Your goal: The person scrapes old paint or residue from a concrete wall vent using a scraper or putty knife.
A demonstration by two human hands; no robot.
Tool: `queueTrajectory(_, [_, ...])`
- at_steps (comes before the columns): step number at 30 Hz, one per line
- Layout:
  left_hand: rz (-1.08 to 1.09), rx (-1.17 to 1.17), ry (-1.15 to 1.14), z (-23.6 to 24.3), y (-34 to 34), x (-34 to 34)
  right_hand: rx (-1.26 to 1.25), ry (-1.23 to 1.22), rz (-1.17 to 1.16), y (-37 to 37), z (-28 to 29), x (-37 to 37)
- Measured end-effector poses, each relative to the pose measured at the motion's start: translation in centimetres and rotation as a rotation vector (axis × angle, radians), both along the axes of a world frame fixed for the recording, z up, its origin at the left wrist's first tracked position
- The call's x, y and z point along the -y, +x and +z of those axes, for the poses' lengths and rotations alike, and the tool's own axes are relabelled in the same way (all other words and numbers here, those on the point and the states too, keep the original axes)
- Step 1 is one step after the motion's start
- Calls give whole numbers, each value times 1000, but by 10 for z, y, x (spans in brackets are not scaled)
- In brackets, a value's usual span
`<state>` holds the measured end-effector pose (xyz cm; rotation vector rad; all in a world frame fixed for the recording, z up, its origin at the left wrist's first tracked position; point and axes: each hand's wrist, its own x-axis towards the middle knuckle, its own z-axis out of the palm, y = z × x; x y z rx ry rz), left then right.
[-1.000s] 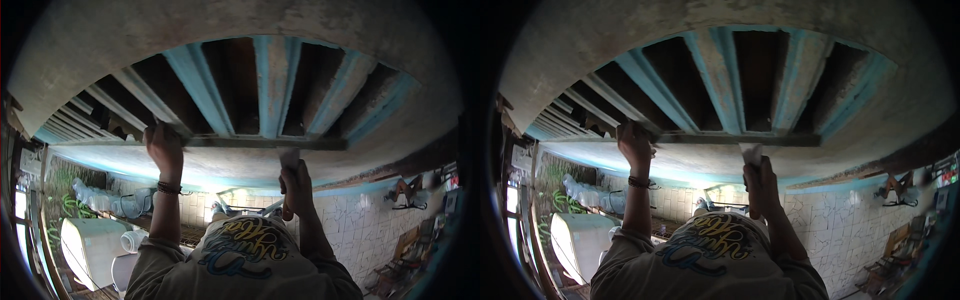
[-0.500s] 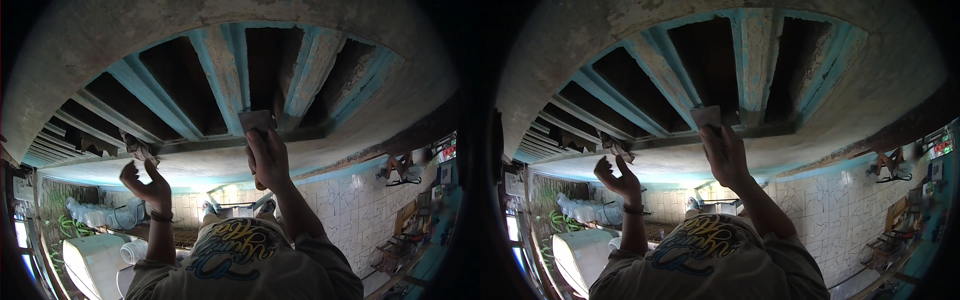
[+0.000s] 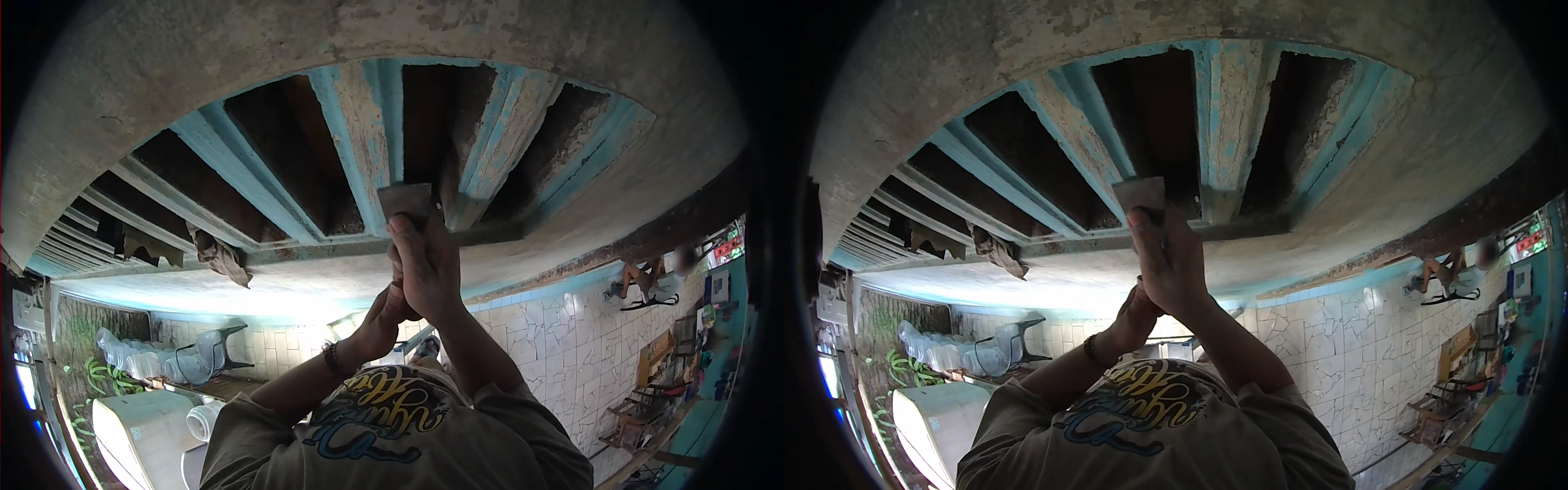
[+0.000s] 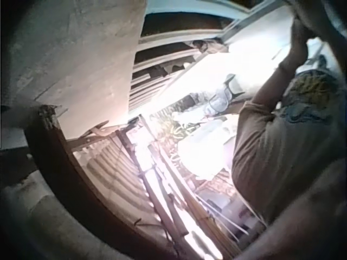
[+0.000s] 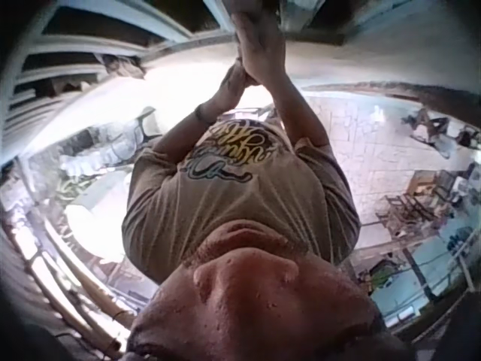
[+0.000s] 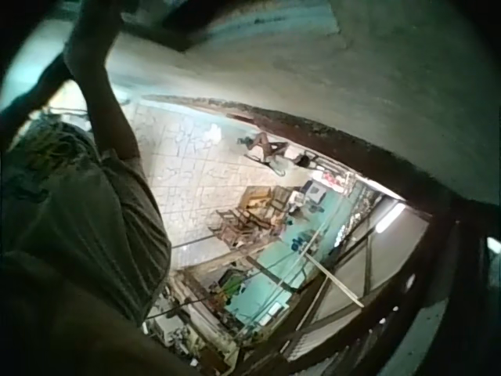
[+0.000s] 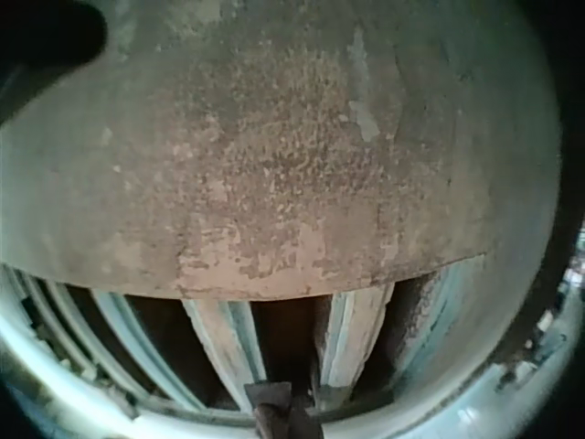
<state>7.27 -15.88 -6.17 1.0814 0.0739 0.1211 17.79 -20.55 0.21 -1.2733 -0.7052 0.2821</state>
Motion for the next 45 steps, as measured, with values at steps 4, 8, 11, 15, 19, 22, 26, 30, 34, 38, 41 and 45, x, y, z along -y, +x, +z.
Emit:
queueTrajectory(4, [80, 157, 170, 1, 10, -9, -36, 18, 38, 1, 19, -1])
queueTrajectory(8, [78, 94, -13, -4, 2, 6, -294, 10, 176, -3, 6, 4])
queueTrajectory(11, [100, 204, 42, -5, 7, 0, -358, 106, 216, -2, 15, 5])
queueTrajectory(15, [84, 145, 185, 8, 11, -5, -199, 80, 122, 6, 16, 6])
queueTrajectory(19, [-84, -167, 450, -6, -3, -11, -204, 71, 130, 0, -39, 18])
queueTrajectory(22, [299, -113, 846, 10, -15, -19, -227, -75, 17, -4, -51, 41])
queueTrajectory(26, [713, 265, 1538, 47, -4, -43, -152, -128, 25, -6, -61, 57])
queueTrajectory(30, [849, 433, 1527, 58, 37, -55, -113, -127, 60, -12, -61, 57])
queueTrajectory(34, [839, 353, 1331, 35, 57, -56, -134, -288, 84, -3, -52, 58])
queueTrajectory(38, [824, 400, 1211, 44, 61, -47, -84, -298, 63, -1, -65, 66])
queueTrajectory(41, [924, 422, 1407, 47, 66, -42, -148, -236, 82, -3, -65, 71])
queueTrajectory(45, [875, 406, 1321, 38, 60, -56, -253, -157, 74, -5, -58, 68])
